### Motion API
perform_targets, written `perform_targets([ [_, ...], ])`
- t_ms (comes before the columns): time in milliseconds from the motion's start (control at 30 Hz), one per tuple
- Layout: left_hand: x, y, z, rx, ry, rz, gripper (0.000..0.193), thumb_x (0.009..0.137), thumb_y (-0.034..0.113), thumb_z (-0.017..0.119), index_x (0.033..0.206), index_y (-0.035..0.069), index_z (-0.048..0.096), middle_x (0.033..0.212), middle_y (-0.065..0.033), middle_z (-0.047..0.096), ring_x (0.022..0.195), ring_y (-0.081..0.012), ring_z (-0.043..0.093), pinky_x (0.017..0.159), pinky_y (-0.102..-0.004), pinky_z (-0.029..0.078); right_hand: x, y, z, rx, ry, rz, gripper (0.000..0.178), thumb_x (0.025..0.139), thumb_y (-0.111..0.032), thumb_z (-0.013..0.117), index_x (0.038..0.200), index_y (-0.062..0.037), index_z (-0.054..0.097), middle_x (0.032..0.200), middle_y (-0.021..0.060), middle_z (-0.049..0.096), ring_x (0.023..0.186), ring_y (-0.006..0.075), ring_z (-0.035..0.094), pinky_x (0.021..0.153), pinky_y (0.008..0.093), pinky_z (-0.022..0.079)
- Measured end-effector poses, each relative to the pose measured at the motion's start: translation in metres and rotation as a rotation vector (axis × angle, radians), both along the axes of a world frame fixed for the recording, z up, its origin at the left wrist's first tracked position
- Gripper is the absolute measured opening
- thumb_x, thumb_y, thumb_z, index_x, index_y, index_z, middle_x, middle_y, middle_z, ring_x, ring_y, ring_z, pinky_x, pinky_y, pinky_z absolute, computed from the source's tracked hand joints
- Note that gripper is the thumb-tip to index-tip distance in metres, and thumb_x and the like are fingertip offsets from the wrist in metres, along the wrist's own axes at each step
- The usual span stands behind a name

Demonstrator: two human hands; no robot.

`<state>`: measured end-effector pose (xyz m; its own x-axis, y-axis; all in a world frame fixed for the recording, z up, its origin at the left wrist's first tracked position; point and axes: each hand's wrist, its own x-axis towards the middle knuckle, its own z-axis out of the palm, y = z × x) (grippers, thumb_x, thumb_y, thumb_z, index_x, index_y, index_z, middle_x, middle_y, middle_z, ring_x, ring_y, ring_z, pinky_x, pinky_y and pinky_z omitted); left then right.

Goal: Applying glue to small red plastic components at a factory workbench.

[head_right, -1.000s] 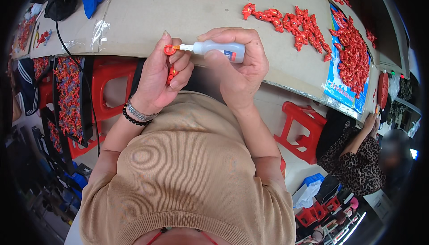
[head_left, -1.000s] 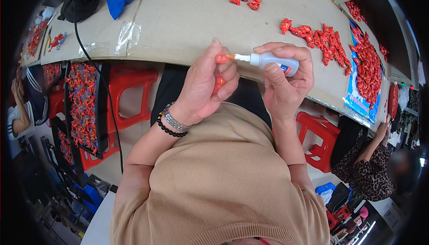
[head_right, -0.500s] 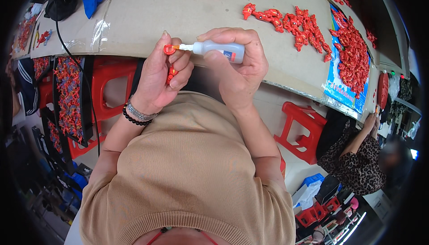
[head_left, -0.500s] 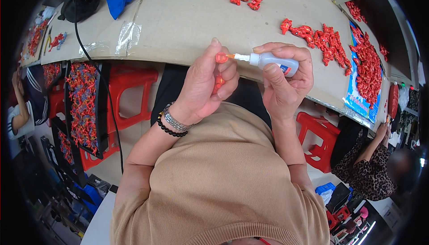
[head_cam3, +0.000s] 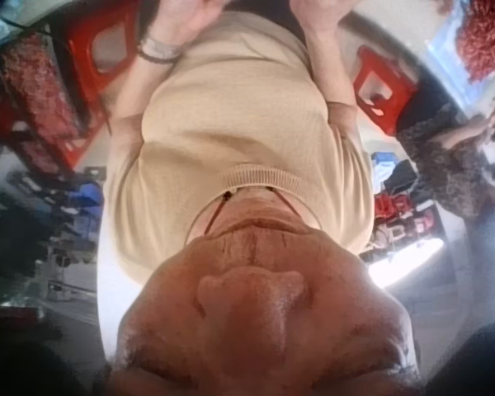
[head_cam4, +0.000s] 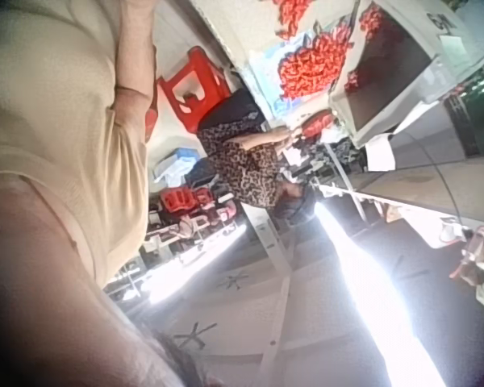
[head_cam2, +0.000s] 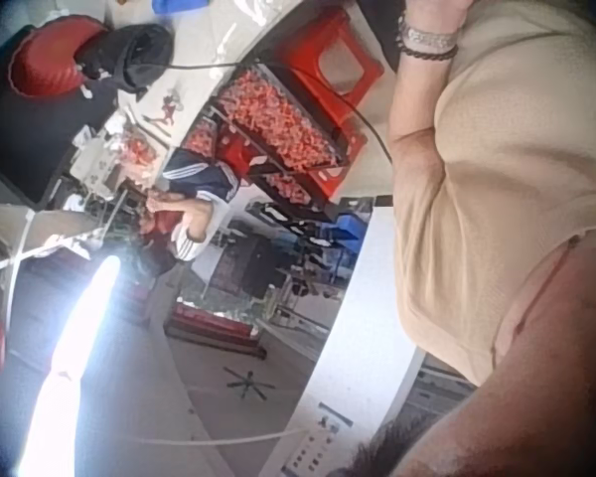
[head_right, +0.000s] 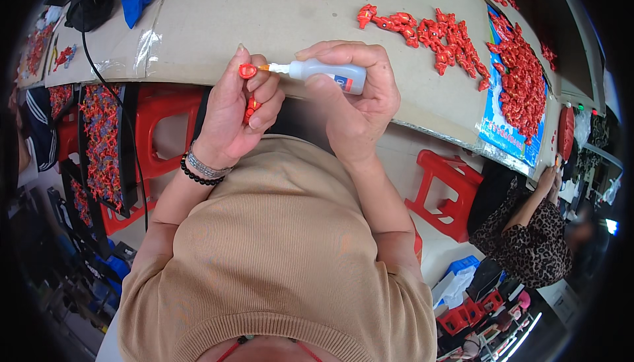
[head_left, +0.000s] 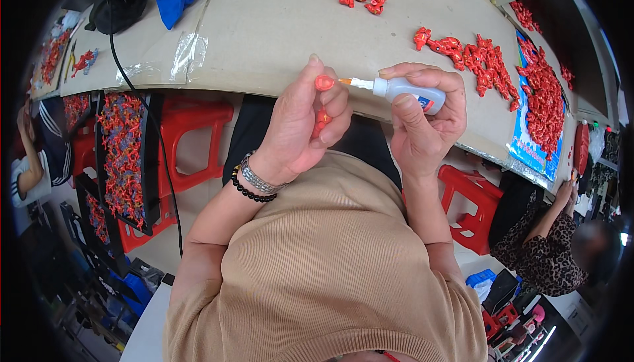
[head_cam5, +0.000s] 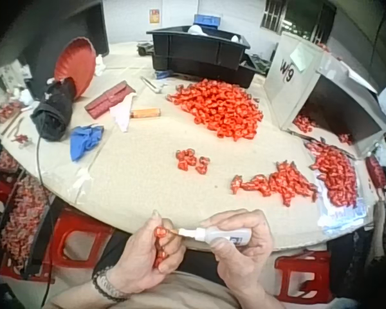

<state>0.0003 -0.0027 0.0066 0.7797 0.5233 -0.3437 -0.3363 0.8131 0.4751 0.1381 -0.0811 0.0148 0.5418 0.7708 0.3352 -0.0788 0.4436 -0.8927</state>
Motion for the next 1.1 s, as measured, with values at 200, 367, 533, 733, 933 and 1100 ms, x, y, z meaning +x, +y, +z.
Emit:
perform_targets([
  [200,0.0002,-0.0005,-0.0004,0.008,0.000,-0.006,0.045,0.102,0.046,0.030,0.072,0.013,0.036,0.059,0.0014,0.029,0.043,-0.0091,0.028,0.038,-0.0228,0.022,0.0007,-0.0001,-0.0012,-0.013,-0.052,-0.004,0.024,0.079,0.008,0.061,0.099,-0.0019,0.053,0.097,0.0161,0.065,0.084,0.0128,0.060,0.073,0.0241,0.048],
  [367,-0.0014,0.0001,-0.0043,0.036,-0.029,0.001,0.045,0.101,0.049,0.032,0.074,0.014,0.040,0.061,0.0014,0.034,0.044,-0.0087,0.033,0.038,-0.0217,0.021,0.0017,-0.0032,0.0021,0.008,-0.040,-0.007,0.024,0.079,0.008,0.061,0.099,-0.0017,0.053,0.097,0.0166,0.065,0.083,0.0125,0.060,0.071,0.0234,0.048],
  [533,-0.0005,-0.0008,-0.0040,0.152,0.038,0.014,0.046,0.101,0.050,0.028,0.077,0.013,0.038,0.061,0.0011,0.035,0.043,-0.0081,0.032,0.039,-0.0223,0.026,0.0011,-0.0062,0.0035,0.034,-0.029,0.001,0.025,0.078,0.010,0.060,0.099,-0.0016,0.053,0.097,0.0171,0.065,0.082,0.0122,0.060,0.069,0.0219,0.047],
  [733,-0.0009,-0.0002,-0.0088,0.177,0.015,0.025,0.047,0.100,0.052,0.030,0.079,0.012,0.044,0.065,-0.0002,0.041,0.044,-0.0087,0.036,0.039,-0.0210,0.024,0.0022,-0.0074,0.0021,0.028,-0.039,0.022,0.024,0.079,0.010,0.060,0.099,-0.0015,0.053,0.097,0.0172,0.065,0.082,0.0124,0.060,0.067,0.0210,0.047],
  [933,-0.0009,-0.0005,-0.0088,0.103,-0.039,0.044,0.048,0.100,0.053,0.029,0.082,0.011,0.046,0.070,-0.0008,0.045,0.044,-0.0082,0.036,0.038,-0.0205,0.024,-0.0015,-0.0053,-0.0004,0.021,0.005,-0.020,0.025,0.078,0.011,0.058,0.099,-0.0017,0.052,0.097,0.0175,0.065,0.081,0.0123,0.059,0.068,0.0211,0.046],
  [1100,-0.0006,-0.0020,-0.0090,0.101,-0.087,0.032,0.046,0.100,0.051,0.028,0.087,0.011,0.046,0.075,0.0001,0.047,0.043,-0.0071,0.034,0.038,-0.0206,0.025,-0.0026,-0.0026,-0.0034,0.010,0.121,-0.029,0.025,0.078,0.011,0.055,0.099,-0.0018,0.052,0.096,0.0181,0.065,0.081,0.0127,0.059,0.068,0.0224,0.047],
])
